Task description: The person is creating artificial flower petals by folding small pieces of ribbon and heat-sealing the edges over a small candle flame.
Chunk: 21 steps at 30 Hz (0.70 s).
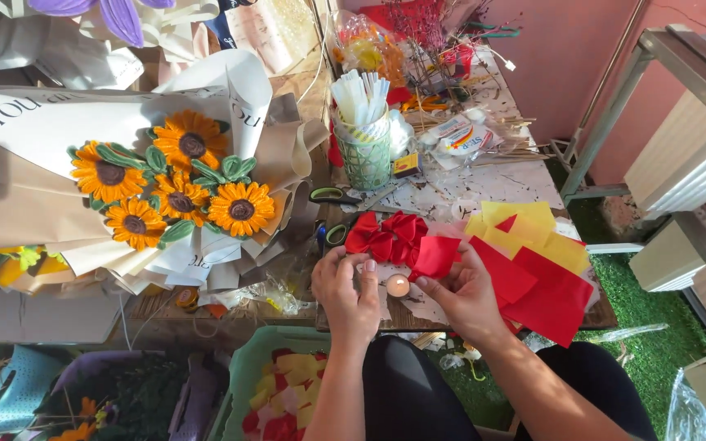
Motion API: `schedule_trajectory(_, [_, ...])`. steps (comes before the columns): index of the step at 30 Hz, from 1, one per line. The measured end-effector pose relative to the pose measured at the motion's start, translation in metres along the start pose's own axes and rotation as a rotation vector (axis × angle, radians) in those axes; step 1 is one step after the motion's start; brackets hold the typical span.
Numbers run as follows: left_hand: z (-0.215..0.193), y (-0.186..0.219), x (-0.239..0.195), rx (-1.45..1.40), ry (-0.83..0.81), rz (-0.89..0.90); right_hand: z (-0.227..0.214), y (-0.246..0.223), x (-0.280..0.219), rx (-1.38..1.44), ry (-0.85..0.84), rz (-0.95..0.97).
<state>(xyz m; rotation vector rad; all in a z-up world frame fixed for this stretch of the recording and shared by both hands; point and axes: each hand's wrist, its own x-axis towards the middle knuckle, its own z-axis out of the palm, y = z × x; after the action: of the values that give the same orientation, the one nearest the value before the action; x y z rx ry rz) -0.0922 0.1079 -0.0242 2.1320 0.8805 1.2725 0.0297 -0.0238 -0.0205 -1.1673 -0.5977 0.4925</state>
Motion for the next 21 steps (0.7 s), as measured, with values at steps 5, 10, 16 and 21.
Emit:
schedule_trajectory(5, [0.006,-0.008,0.000,-0.035,0.068,0.059,-0.005,0.003,-0.001,-0.039,-0.055,-0.017])
schedule_trajectory(10, [-0.003,-0.001,-0.002,-0.342,0.110,0.071,0.000,-0.003,-0.011,-0.074,-0.021,-0.202])
schedule_trajectory(16, [-0.036,0.021,-0.025,-0.513,0.076,0.186,0.004,-0.024,-0.023,-0.087,-0.095,-0.444])
schedule_trajectory(21, [-0.047,0.059,-0.035,-0.414,0.002,0.425,-0.010,-0.037,-0.037,0.072,-0.216,-0.269])
